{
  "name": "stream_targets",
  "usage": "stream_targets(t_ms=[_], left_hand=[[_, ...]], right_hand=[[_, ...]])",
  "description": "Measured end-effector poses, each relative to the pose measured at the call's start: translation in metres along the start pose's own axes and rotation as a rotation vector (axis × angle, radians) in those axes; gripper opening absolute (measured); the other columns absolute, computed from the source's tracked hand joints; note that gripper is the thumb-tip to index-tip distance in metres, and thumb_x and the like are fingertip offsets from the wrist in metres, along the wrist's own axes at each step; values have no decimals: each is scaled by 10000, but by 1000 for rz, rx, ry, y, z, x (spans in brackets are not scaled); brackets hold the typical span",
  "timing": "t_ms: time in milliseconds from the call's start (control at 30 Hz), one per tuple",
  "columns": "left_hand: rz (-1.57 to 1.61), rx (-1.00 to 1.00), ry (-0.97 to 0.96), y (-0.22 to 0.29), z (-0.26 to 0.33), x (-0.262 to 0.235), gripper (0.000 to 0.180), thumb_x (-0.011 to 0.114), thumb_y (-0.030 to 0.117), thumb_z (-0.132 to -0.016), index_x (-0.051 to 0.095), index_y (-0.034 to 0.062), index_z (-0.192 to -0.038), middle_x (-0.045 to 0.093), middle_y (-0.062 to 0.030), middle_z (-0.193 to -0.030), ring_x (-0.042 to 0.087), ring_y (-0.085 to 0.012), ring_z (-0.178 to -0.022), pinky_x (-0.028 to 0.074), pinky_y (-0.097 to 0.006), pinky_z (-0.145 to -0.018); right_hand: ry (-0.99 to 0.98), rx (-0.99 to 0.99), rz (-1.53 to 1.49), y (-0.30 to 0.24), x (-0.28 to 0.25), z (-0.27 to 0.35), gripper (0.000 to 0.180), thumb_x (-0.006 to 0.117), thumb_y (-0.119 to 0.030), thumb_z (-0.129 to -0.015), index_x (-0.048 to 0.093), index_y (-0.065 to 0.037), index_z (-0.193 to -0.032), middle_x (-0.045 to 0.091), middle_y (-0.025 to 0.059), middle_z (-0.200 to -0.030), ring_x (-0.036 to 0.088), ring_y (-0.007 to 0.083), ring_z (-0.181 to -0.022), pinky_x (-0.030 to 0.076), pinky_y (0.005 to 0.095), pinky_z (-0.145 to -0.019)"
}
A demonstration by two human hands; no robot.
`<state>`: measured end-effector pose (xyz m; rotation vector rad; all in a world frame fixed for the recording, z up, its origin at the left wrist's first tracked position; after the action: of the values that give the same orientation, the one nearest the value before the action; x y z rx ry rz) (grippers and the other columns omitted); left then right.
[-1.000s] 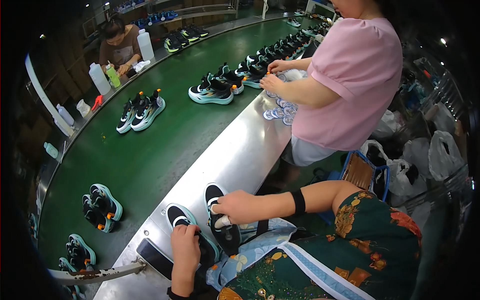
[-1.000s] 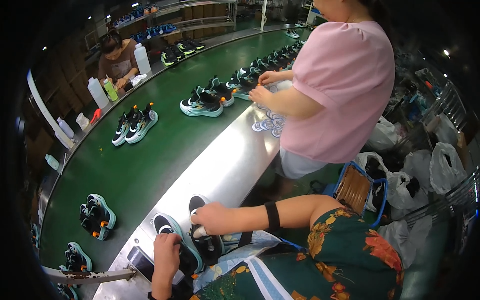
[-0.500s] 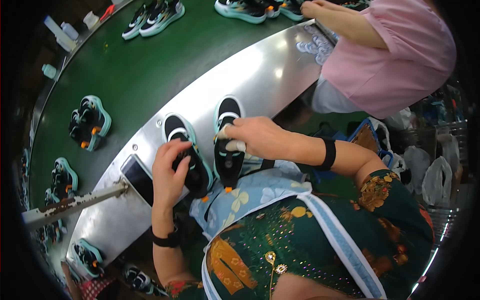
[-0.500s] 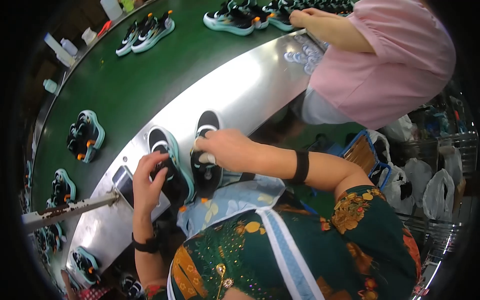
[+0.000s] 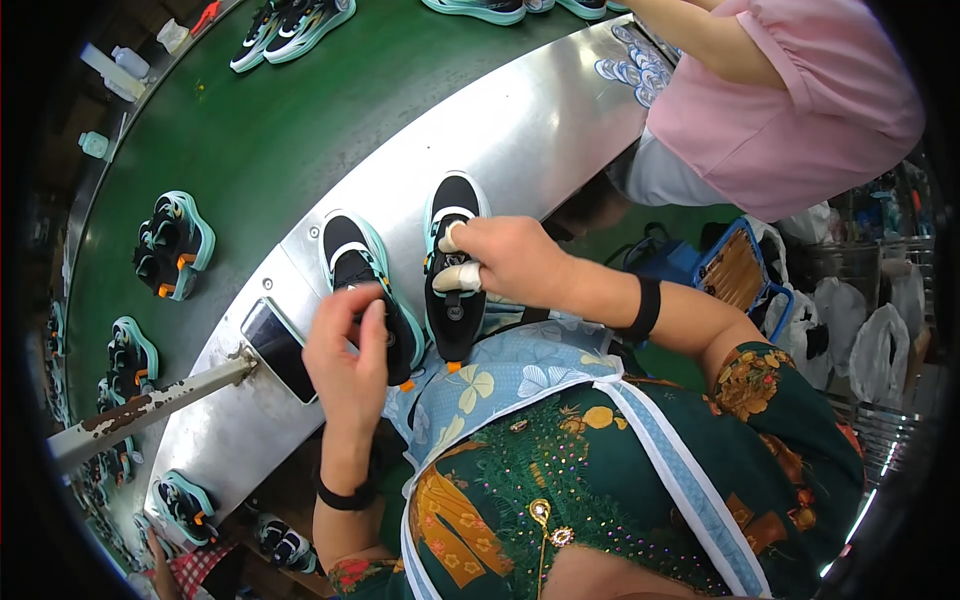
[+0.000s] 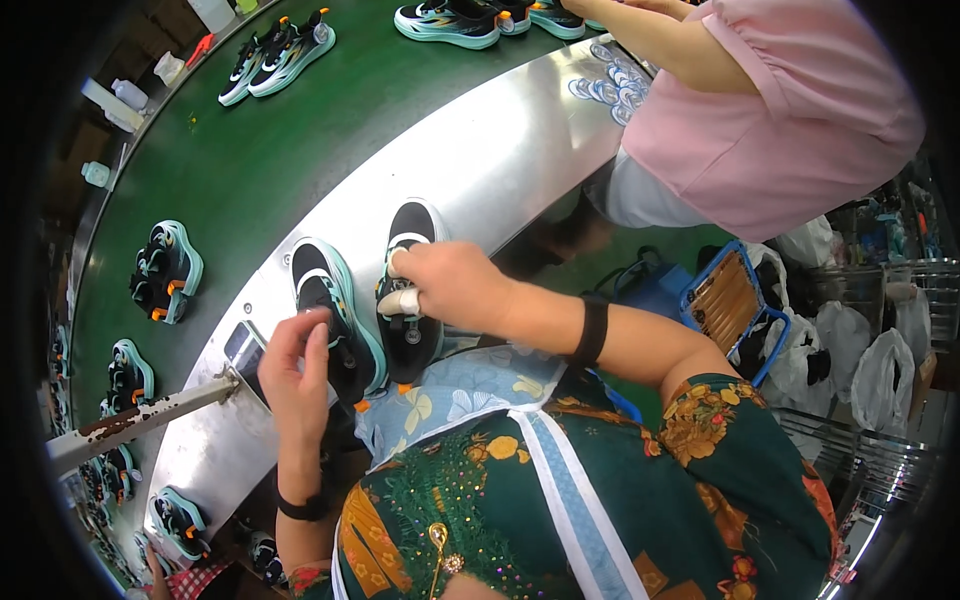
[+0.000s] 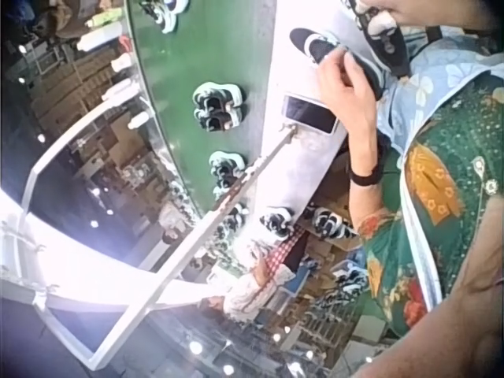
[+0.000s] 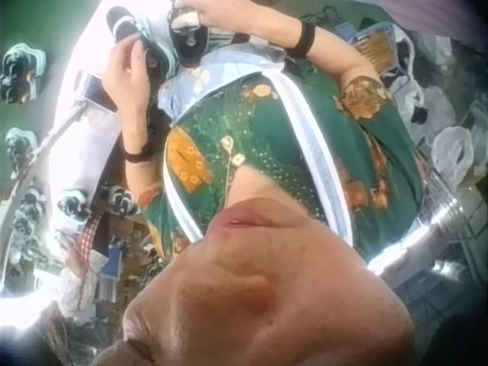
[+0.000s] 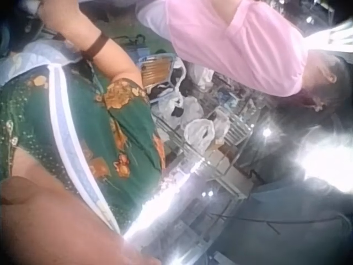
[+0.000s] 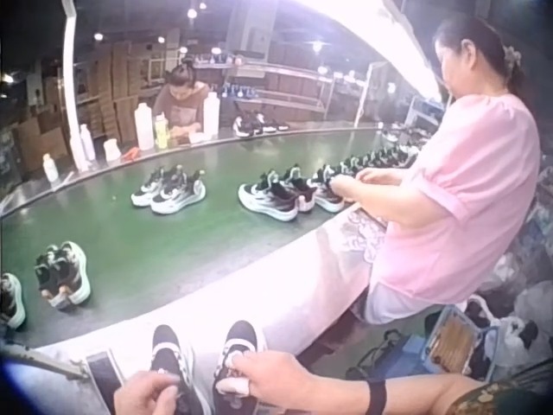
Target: Inspecting and cleaning finished shoes on a conveyor belt assembly line.
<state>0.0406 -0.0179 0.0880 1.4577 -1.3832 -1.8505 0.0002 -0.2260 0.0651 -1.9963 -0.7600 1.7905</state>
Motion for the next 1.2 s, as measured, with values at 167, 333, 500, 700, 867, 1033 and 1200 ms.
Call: stream_targets(t_ms=[167,333,500,700,867,1033,1200], left_hand=[[853,-761,-453,-13,22,56,331,567,260,-951,610,-36,-1092,638,-151,-1082,646,-148,-717,374,-205,-395],[965,-791,-251,-25,22,82,340,575,263,-951,600,-54,-1069,629,-168,-1102,666,-168,-757,375,-199,-385],[870,-777,-174,-22,20,89,329,529,251,-977,598,-58,-1066,652,-137,-998,677,-157,-752,373,-195,-353],[844,-757,-193,-23,14,96,304,517,237,-981,597,-51,-1036,649,-118,-923,690,-170,-788,401,-205,-347],[859,-752,-189,-21,13,97,282,516,222,-980,597,-44,-1023,638,-107,-886,693,-181,-792,413,-215,-343],[873,-754,-186,-25,10,100,285,526,222,-973,594,-47,-1040,658,-158,-970,693,-181,-774,412,-216,-338],[838,-813,-275,-23,7,102,288,520,214,-973,585,-58,-1044,657,-173,-1007,697,-198,-797,423,-217,-341]], right_hand=[[-244,286,-594,38,1,-11,255,589,-185,-935,637,-61,-1153,664,74,-1059,618,148,-905,492,301,-782],[-225,34,-442,28,16,-22,263,580,-175,-928,645,-109,-1173,639,113,-981,590,216,-924,454,328,-841],[-403,-72,-491,24,-7,-40,309,637,-204,-886,650,-132,-1187,582,96,-911,547,208,-831,449,333,-778],[-264,-246,-250,9,7,-43,285,718,-192,-789,648,-66,-1035,629,172,-874,618,349,-787,488,396,-692],[-361,-145,-355,17,-1,-47,317,729,-234,-779,645,-79,-1042,610,163,-882,606,307,-765,483,388,-678],[-310,-248,-115,6,11,-48,311,754,-247,-749,646,-93,-997,514,93,-822,533,214,-667,429,345,-589],[-525,18,-501,16,3,-54,214,723,-170,-748,670,-86,-938,505,72,-785,486,169,-640,414,312,-590]])
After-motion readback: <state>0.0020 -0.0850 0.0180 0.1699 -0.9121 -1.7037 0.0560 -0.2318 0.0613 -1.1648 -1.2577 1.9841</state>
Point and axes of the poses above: each hand's wrist, its own z-axis away from the middle knuckle, its own x-axis out of the palm, y = z × x, the point moved 4 cm from there along -z, towards the middle knuckle
